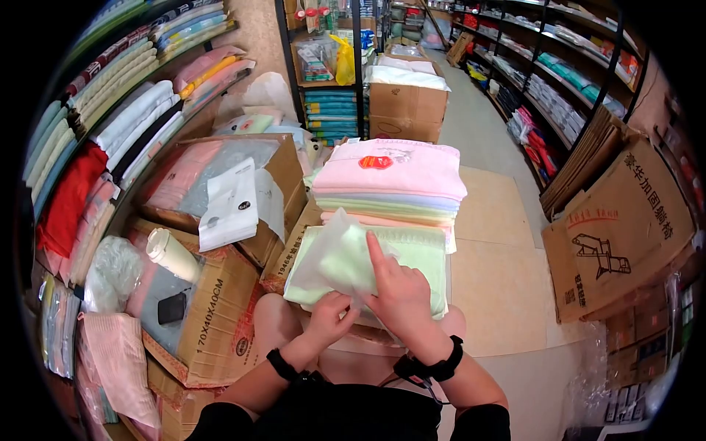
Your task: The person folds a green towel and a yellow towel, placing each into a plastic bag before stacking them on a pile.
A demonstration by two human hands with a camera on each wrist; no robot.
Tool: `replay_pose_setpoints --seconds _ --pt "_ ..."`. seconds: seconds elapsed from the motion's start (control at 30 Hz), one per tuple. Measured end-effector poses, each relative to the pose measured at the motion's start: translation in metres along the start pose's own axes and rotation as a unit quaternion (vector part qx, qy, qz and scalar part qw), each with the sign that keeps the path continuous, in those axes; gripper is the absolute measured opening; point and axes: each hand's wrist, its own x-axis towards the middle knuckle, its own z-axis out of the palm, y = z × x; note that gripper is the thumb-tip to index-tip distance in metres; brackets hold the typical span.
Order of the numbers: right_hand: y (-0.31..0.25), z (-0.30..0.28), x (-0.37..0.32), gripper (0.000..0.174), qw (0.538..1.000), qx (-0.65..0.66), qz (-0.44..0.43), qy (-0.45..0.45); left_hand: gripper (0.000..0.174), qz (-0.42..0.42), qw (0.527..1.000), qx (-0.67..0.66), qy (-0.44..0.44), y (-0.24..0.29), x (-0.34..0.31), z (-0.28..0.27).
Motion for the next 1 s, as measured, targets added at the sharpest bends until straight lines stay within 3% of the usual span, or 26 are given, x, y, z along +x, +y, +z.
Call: replay_pose_setpoints --seconds 0.03,0.1,0.13,0.2,0.27,0.33,0.4,0.43,0.47,0.57,0.6,0.67,0.7,0.73,0.8,0.87,0.93,1.0 --pt "0.001 0.004 0.002 0.097 1.000 0.000 0.000 0.001 0.011 0.001 1.000 0.000 0.000 -0.002 0.000 0.002" --pt "0.008 0.020 0.004 0.101 0.994 -0.093 -0.018 -0.053 0.013 -0.141 0.985 -0.005 -0.098 -0.008 0.000 0.007" --pt "0.012 0.027 0.004 0.101 0.994 -0.094 -0.018 -0.051 0.013 -0.140 0.985 -0.005 -0.098 -0.002 0.003 0.003" --pt "0.017 0.035 0.004 0.101 0.985 -0.144 -0.020 -0.094 0.016 -0.222 0.950 -0.075 -0.207 0.013 0.008 -0.007" --pt "0.017 0.029 0.005 0.100 0.984 -0.122 -0.021 -0.125 0.012 -0.185 0.965 -0.078 -0.167 0.021 0.013 -0.010" --pt "0.020 0.015 0.004 0.099 0.982 -0.098 -0.020 -0.158 0.015 -0.026 0.999 -0.017 0.020 0.029 0.027 -0.011" --pt "0.033 -0.008 0.006 0.095 0.975 0.108 -0.005 -0.197 0.019 -0.012 0.999 0.033 -0.002 0.010 0.029 -0.006" --pt "0.035 -0.027 0.007 0.090 0.961 0.153 0.049 -0.226 0.019 -0.009 0.999 0.046 0.006 0.002 0.030 -0.002" --pt "0.046 -0.031 0.001 0.090 0.961 0.151 0.050 -0.225 0.019 -0.006 0.998 0.058 0.013 -0.003 0.030 0.002" --pt "0.069 -0.034 -0.028 0.081 0.915 0.248 0.269 -0.171 0.019 -0.042 0.999 0.026 -0.003 -0.003 0.032 -0.001" --pt "0.072 -0.024 -0.040 0.081 0.915 0.246 0.269 -0.171 0.019 -0.042 0.999 0.025 -0.002 -0.003 0.033 -0.002" --pt "0.078 0.001 -0.066 0.074 0.810 0.505 0.294 -0.054 0.021 -0.059 0.998 0.008 -0.024 -0.003 0.034 -0.005" --pt "0.072 0.003 -0.070 0.065 0.789 0.518 0.325 -0.056 0.021 -0.058 0.998 0.009 -0.028 -0.002 0.037 -0.008" --pt "0.064 0.003 -0.071 0.065 0.787 0.519 0.329 -0.052 0.022 -0.092 0.994 0.029 -0.061 0.001 0.042 -0.012" --pt "0.044 0.007 -0.067 0.055 0.845 0.434 0.311 -0.017 0.023 -0.122 0.987 0.051 -0.095 0.012 0.058 -0.018" --pt "0.035 0.026 -0.067 0.045 0.832 0.475 0.287 0.033 0.024 0.007 0.995 0.097 -0.012 0.024 0.078 -0.022" --pt "0.026 0.034 -0.064 0.043 0.887 0.416 0.198 0.030 0.025 0.059 0.990 0.127 -0.011 0.011 0.094 -0.020" --pt "0.013 0.028 -0.057 0.043 0.887 0.424 0.179 0.048 0.025 0.086 0.966 0.221 -0.106 0.005 0.109 -0.028"
